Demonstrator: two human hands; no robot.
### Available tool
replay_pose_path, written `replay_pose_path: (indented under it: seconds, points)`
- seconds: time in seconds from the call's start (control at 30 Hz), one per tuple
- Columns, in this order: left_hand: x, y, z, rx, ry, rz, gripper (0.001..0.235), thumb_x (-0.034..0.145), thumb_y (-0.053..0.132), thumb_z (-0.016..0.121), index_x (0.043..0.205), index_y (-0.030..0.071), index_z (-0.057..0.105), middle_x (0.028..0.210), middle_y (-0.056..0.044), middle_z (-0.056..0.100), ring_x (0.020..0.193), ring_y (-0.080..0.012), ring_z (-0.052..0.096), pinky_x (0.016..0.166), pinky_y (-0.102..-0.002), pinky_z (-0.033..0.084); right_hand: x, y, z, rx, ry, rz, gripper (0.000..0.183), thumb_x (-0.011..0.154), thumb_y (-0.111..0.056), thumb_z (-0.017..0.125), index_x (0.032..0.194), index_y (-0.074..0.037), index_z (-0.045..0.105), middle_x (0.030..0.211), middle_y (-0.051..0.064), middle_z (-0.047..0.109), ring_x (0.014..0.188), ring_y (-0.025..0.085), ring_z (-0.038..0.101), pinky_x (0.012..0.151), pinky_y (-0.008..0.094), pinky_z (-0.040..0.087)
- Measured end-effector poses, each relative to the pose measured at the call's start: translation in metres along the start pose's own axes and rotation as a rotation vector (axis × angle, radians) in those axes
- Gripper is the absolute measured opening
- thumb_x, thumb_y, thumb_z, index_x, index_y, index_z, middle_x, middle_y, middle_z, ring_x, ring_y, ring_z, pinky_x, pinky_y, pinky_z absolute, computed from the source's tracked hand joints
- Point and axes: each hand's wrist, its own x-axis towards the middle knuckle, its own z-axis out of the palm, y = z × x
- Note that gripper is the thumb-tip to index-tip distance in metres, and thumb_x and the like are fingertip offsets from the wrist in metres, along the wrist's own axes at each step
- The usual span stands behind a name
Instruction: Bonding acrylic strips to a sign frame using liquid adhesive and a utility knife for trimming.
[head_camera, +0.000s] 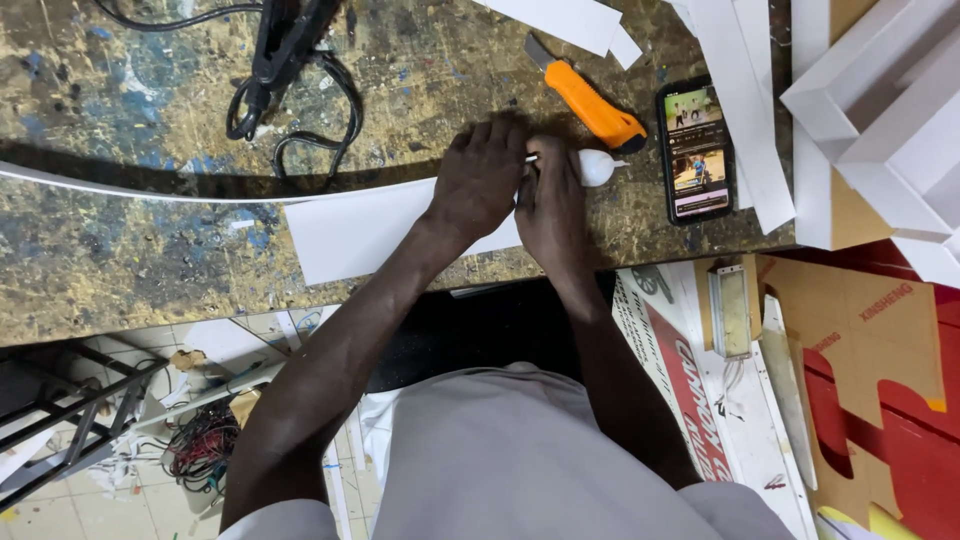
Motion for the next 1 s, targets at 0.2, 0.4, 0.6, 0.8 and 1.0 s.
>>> replay_pose_path:
  seconds: [0.2,0.4,0.6,0.8,1.0]
  points:
    - [0.001,0.0,0.009,0.007,0.027,-0.021,0.049,0.109,0.035,0.071,0.146,0.004,0.061,0.136,-0.017,0.067,0.131,-0.0369,0.068,0.109,-0.052,0.054,0.024,-0.026,-0.021,0.032,-0.182,0.109,0.059,0.098,0.009,0.069,0.148,-0.011,0.046,0.125,0.019,0.07,0.111,0.04,0.071,0.101,0.054,0.059]
    - [0.0,0.005,-0.006,0.041,-0.001,-0.033,0.057,0.099,0.026,0.08,0.148,0.003,0.059,0.138,-0.017,0.065,0.135,-0.0372,0.066,0.113,-0.05,0.052,0.028,-0.029,-0.032,0.142,-0.271,0.113,0.073,0.095,0.016,0.061,0.16,-0.008,0.04,0.13,0.024,0.072,0.119,0.044,0.072,0.106,0.049,0.062]
    - [-0.001,0.004,-0.007,0.05,-0.053,-0.037,0.07,0.089,0.023,0.089,0.148,0.004,0.058,0.141,-0.016,0.064,0.137,-0.0367,0.064,0.116,-0.051,0.049,0.002,-0.006,-0.013,0.323,-0.12,0.241,0.031,0.119,-0.013,0.054,0.149,-0.009,0.064,0.129,0.022,0.071,0.128,0.044,0.07,0.113,0.053,0.056]
    - [0.0,0.005,-0.023,0.003,-0.11,-0.057,0.067,0.092,0.011,0.081,0.153,0.003,0.056,0.145,-0.019,0.063,0.142,-0.0382,0.061,0.119,-0.053,0.047,0.003,0.001,-0.013,0.337,-0.08,0.204,0.026,0.124,-0.024,0.057,0.137,-0.009,0.072,0.117,0.016,0.07,0.117,0.037,0.072,0.106,0.049,0.056]
    - [0.001,0.007,-0.024,-0.003,-0.127,-0.089,0.069,0.095,0.01,0.081,0.157,0.005,0.052,0.15,-0.018,0.062,0.145,-0.0371,0.06,0.122,-0.053,0.046,0.017,0.002,-0.022,0.313,-0.171,0.261,0.032,0.126,-0.032,0.053,0.125,-0.009,0.075,0.1,0.012,0.069,0.101,0.033,0.073,0.098,0.048,0.057]
